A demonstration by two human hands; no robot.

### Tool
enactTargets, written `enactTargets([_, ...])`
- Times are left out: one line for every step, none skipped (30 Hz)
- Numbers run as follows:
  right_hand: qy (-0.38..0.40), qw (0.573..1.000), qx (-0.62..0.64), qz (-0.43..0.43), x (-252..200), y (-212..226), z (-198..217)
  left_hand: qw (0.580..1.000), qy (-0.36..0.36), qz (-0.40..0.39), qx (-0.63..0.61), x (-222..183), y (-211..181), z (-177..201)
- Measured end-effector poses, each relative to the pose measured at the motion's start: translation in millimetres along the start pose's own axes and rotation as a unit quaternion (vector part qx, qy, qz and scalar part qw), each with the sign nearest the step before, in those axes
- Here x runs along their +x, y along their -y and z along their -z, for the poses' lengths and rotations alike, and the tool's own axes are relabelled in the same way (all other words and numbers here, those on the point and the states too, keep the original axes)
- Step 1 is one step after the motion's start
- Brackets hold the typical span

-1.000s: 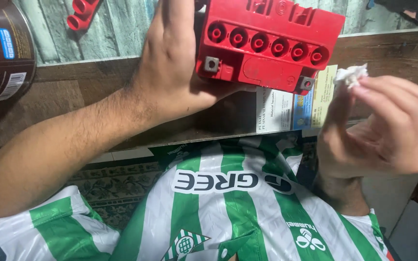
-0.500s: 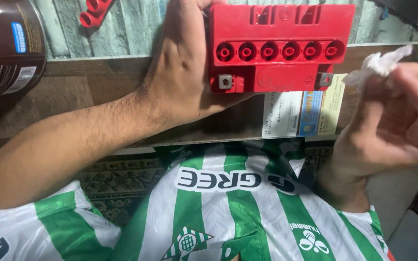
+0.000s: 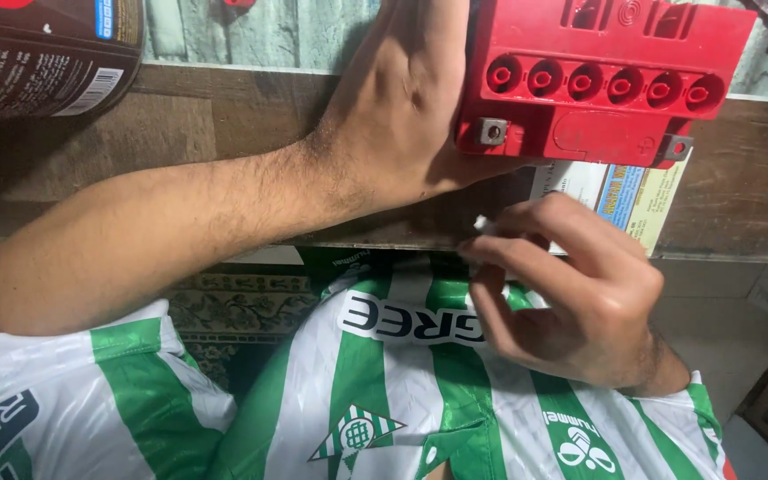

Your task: Cleaning a red battery casing with a tissue and scraping the metal terminals with a utility knife.

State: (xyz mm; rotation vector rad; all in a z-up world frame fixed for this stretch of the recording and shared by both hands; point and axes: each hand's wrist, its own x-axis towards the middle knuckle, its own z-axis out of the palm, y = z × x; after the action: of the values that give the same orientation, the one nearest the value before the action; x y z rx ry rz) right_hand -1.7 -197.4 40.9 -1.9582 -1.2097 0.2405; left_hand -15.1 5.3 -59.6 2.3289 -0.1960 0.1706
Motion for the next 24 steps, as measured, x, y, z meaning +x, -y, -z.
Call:
enactTargets([0.000, 1.000, -0.001, 0.001, -1.6, -3.1, -1.3, 1.000, -0.001, -0.001, 0.000, 6.2, -5.3, 6.5])
enactTargets([0.005, 1.000, -0.017, -0.007, -4.1, -5.3, -2.6, 0.999, -0.040, -0.023, 0.010, 11.1, -11.3, 12.9])
enactTargets([0.010, 0.999, -0.032, -0.015, -6.8, -7.8, -3.6, 0.996, -0.079, -0.047, 0.019, 16.4, -17.6, 18.9])
enactTargets([0.009, 0.999, -0.034, -0.017, -8.0, -9.0, -6.2, 0.996, -0.077, -0.049, 0.018, 15.3, -17.9, 17.6])
enactTargets([0.040, 0.999, -0.019, -0.010, -9.2, -10.6, -8.1, 0.995, -0.083, -0.044, 0.023, 14.8, -18.6, 16.0])
enactTargets([0.070, 0.998, -0.007, -0.003, -10.1, -12.5, -9.8, 0.995, -0.089, -0.043, 0.028, 16.0, -18.9, 14.3])
enactTargets([0.066, 0.998, -0.011, -0.006, -5.9, -11.6, -5.9, 0.995, -0.087, -0.048, 0.026, 10.7, -11.4, 6.5])
enactTargets([0.032, 0.999, 0.006, 0.017, -2.6, -10.1, -1.9, 0.999, -0.050, -0.017, 0.001, 4.1, -4.5, -1.7])
enactTargets([-0.003, 0.999, 0.023, 0.041, 0.7, -8.6, 1.9, 1.000, -0.011, 0.012, -0.024, -2.6, 2.5, -9.9])
enactTargets([-0.005, 0.999, 0.021, 0.038, -6.5, -16.6, 5.1, 1.000, -0.009, 0.009, -0.025, -0.6, 0.5, -5.9])
enactTargets([-0.060, 0.997, 0.000, 0.057, -13.7, -24.4, 8.3, 1.000, -0.020, -0.004, -0.021, 1.4, -1.5, -1.7])
enactTargets([-0.113, 0.990, -0.021, 0.075, -21.0, -32.4, 12.1, 0.999, -0.033, -0.019, -0.018, 3.9, -3.5, 1.9])
enactTargets([-0.115, 0.990, -0.024, 0.073, -23.2, -36.6, 13.2, 0.999, -0.031, -0.022, -0.020, 3.3, -1.5, 1.3])
enactTargets([-0.205, 0.975, -0.039, 0.075, -25.2, -40.9, 14.1, 0.999, -0.031, -0.025, -0.004, 2.1, 0.6, 1.0])
enactTargets([-0.293, 0.952, -0.054, 0.075, -27.2, -45.1, 15.0, 0.999, -0.031, -0.028, 0.013, 0.8, 2.7, 0.9])
enactTargets([-0.293, 0.952, -0.054, 0.074, -33.1, -53.5, 14.9, 0.999, -0.030, -0.029, 0.012, 7.0, -5.8, 9.8])
enactTargets([-0.296, 0.949, -0.054, 0.093, -38.9, -61.8, 14.9, 0.998, -0.047, -0.052, 0.000, 13.3, -14.4, 18.9])
enactTargets([-0.299, 0.946, -0.054, 0.115, -43.8, -71.2, 15.1, 0.995, -0.066, -0.077, -0.012, 20.9, -22.6, 28.1])
enactTargets([-0.300, 0.945, -0.055, 0.117, -38.5, -66.5, 12.7, 0.995, -0.066, -0.079, -0.011, 20.9, -21.5, 29.4])
enactTargets([-0.301, 0.946, -0.084, 0.083, -35.0, -60.5, 10.5, 0.995, -0.056, -0.078, -0.021, 20.3, -21.1, 29.6])
enactTargets([-0.301, 0.946, -0.113, 0.050, -31.5, -54.9, 8.2, 0.996, -0.046, -0.076, -0.030, 19.7, -20.6, 29.5])
enactTargets([-0.302, 0.945, -0.115, 0.047, -36.4, -59.5, 11.5, 0.995, -0.043, -0.078, -0.032, 20.0, -21.9, 30.3])
enactTargets([-0.309, 0.942, -0.126, 0.043, -41.3, -64.0, 14.6, 0.995, -0.046, -0.081, -0.033, 20.2, -23.1, 31.2])
enactTargets([-0.315, 0.939, -0.136, 0.039, -45.7, -68.8, 17.8, 0.995, -0.050, -0.084, -0.033, 20.4, -24.1, 32.4])
